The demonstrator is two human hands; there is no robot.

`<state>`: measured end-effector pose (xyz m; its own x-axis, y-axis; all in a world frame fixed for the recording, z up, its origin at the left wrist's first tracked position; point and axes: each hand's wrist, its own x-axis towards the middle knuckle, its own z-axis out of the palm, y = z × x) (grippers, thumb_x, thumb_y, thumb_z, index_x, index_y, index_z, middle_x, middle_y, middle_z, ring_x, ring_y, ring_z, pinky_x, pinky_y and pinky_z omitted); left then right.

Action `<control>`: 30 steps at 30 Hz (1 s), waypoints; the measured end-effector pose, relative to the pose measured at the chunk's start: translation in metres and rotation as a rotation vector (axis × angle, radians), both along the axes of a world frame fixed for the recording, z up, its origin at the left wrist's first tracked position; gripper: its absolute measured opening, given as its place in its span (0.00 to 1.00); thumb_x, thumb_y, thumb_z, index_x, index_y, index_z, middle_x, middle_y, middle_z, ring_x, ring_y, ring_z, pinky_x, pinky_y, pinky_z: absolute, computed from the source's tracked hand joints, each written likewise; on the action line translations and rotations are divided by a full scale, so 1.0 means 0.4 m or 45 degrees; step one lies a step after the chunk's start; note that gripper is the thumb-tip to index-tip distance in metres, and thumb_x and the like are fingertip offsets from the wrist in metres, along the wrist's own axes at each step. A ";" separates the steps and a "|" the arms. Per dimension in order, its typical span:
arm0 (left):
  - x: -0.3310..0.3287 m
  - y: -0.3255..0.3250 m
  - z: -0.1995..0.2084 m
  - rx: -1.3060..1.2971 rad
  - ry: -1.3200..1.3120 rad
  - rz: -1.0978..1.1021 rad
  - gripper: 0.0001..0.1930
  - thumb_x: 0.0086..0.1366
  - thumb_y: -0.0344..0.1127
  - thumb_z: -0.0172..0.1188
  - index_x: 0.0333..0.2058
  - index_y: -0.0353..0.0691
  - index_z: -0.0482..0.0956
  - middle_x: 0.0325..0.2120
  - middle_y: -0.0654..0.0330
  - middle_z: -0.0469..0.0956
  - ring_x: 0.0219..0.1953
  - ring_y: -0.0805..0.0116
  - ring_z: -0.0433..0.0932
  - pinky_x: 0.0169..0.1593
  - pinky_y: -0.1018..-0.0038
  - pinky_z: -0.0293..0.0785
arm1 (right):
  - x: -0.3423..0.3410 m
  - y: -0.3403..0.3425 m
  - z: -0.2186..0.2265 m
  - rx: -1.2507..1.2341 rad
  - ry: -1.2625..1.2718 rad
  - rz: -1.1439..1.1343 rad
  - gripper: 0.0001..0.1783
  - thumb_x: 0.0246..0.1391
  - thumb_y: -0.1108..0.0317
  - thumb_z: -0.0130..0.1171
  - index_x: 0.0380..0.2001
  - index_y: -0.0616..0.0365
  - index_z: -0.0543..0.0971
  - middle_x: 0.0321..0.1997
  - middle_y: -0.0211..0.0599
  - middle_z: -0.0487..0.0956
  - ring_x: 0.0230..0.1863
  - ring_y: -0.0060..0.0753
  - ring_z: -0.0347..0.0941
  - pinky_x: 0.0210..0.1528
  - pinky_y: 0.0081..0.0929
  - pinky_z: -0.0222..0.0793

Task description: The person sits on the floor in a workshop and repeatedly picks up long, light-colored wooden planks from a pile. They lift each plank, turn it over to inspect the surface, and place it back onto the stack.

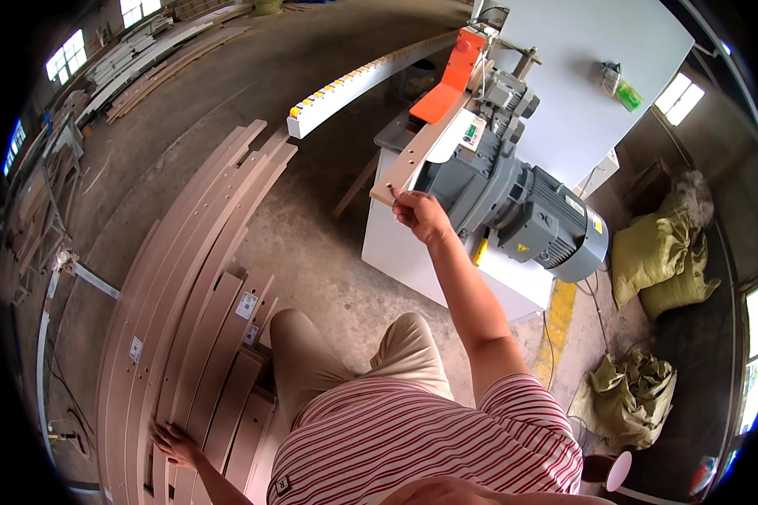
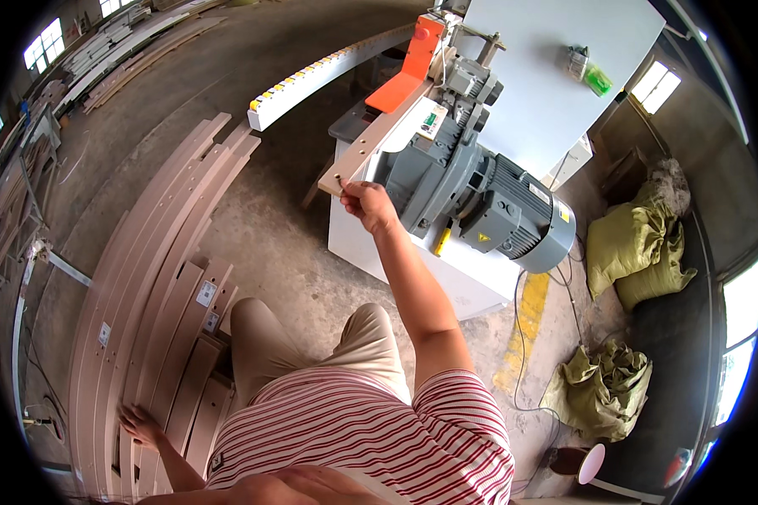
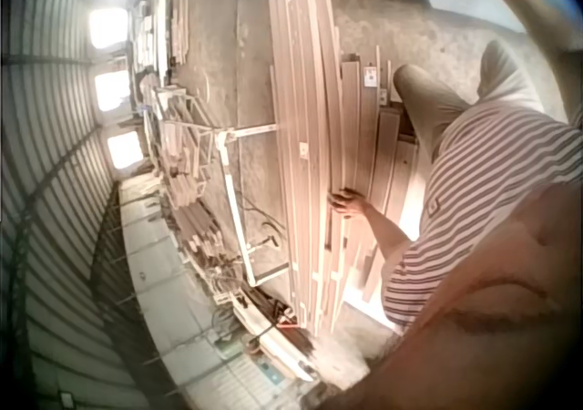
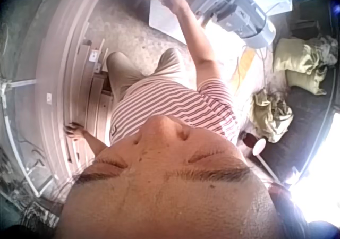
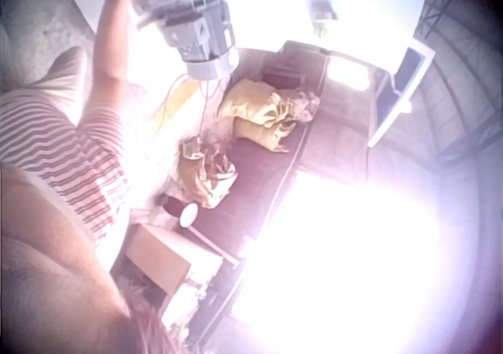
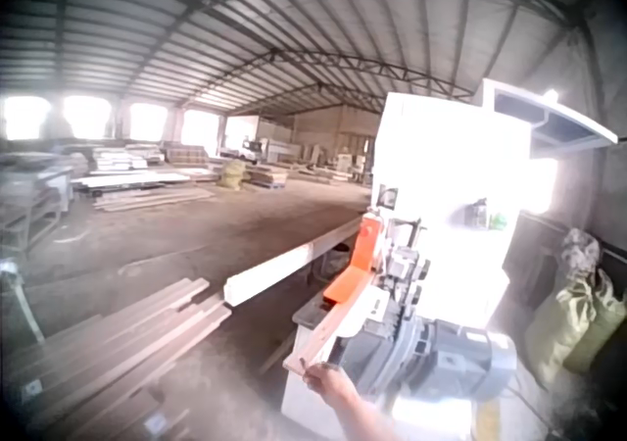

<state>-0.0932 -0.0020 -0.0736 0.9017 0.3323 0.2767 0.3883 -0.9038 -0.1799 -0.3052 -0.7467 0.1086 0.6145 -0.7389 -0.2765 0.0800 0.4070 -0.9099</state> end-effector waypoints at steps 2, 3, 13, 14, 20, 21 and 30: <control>0.004 0.002 0.000 0.000 -0.001 -0.008 0.31 0.71 0.67 0.32 0.69 0.69 0.55 0.70 0.71 0.55 0.70 0.68 0.54 0.65 0.47 0.54 | -0.007 0.048 0.003 0.013 -0.016 0.033 0.12 0.57 0.61 0.66 0.30 0.58 0.78 0.26 0.29 0.77 0.26 0.21 0.70 0.31 0.20 0.66; 0.004 0.004 0.000 0.002 -0.003 -0.015 0.31 0.71 0.67 0.32 0.69 0.69 0.55 0.70 0.71 0.55 0.70 0.68 0.54 0.65 0.47 0.54 | -0.009 0.071 0.002 0.032 -0.027 0.039 0.12 0.57 0.61 0.66 0.30 0.57 0.78 0.27 0.29 0.77 0.26 0.21 0.70 0.30 0.20 0.66; 0.007 -0.023 0.013 -0.003 0.046 0.016 0.31 0.71 0.67 0.32 0.69 0.69 0.54 0.70 0.70 0.56 0.70 0.68 0.54 0.66 0.49 0.54 | -0.004 0.053 -0.008 0.094 -0.300 -0.024 0.15 0.66 0.58 0.53 0.34 0.60 0.75 0.32 0.33 0.77 0.31 0.27 0.73 0.38 0.27 0.74; 0.013 -0.012 0.004 0.009 0.029 -0.001 0.31 0.71 0.67 0.32 0.69 0.69 0.54 0.69 0.69 0.56 0.70 0.67 0.54 0.66 0.49 0.54 | 0.011 0.034 -0.004 0.086 -0.364 -0.103 0.13 0.67 0.61 0.53 0.36 0.62 0.76 0.35 0.34 0.78 0.34 0.27 0.74 0.40 0.28 0.74; 0.077 0.065 -0.088 -0.091 -0.023 -0.133 0.31 0.71 0.62 0.40 0.69 0.61 0.56 0.68 0.64 0.57 0.68 0.57 0.59 0.59 0.47 0.65 | -0.004 0.072 -0.015 0.028 -0.158 -0.015 0.11 0.62 0.64 0.59 0.36 0.62 0.78 0.33 0.35 0.81 0.32 0.25 0.77 0.36 0.21 0.75; 0.101 0.052 -0.094 -0.155 0.066 -0.164 0.31 0.71 0.61 0.42 0.68 0.58 0.57 0.68 0.62 0.58 0.66 0.54 0.61 0.57 0.46 0.68 | -0.004 0.085 -0.018 0.043 -0.148 0.013 0.11 0.61 0.64 0.60 0.36 0.62 0.78 0.32 0.34 0.81 0.31 0.25 0.77 0.35 0.21 0.75; 0.015 -0.422 0.174 -1.473 -0.014 -1.053 0.22 0.70 0.40 0.53 0.59 0.37 0.69 0.57 0.51 0.70 0.60 0.52 0.69 0.63 0.56 0.65 | -0.025 0.230 0.043 0.144 -0.058 0.310 0.19 0.61 0.52 0.61 0.34 0.60 0.78 0.28 0.37 0.82 0.27 0.27 0.81 0.30 0.20 0.78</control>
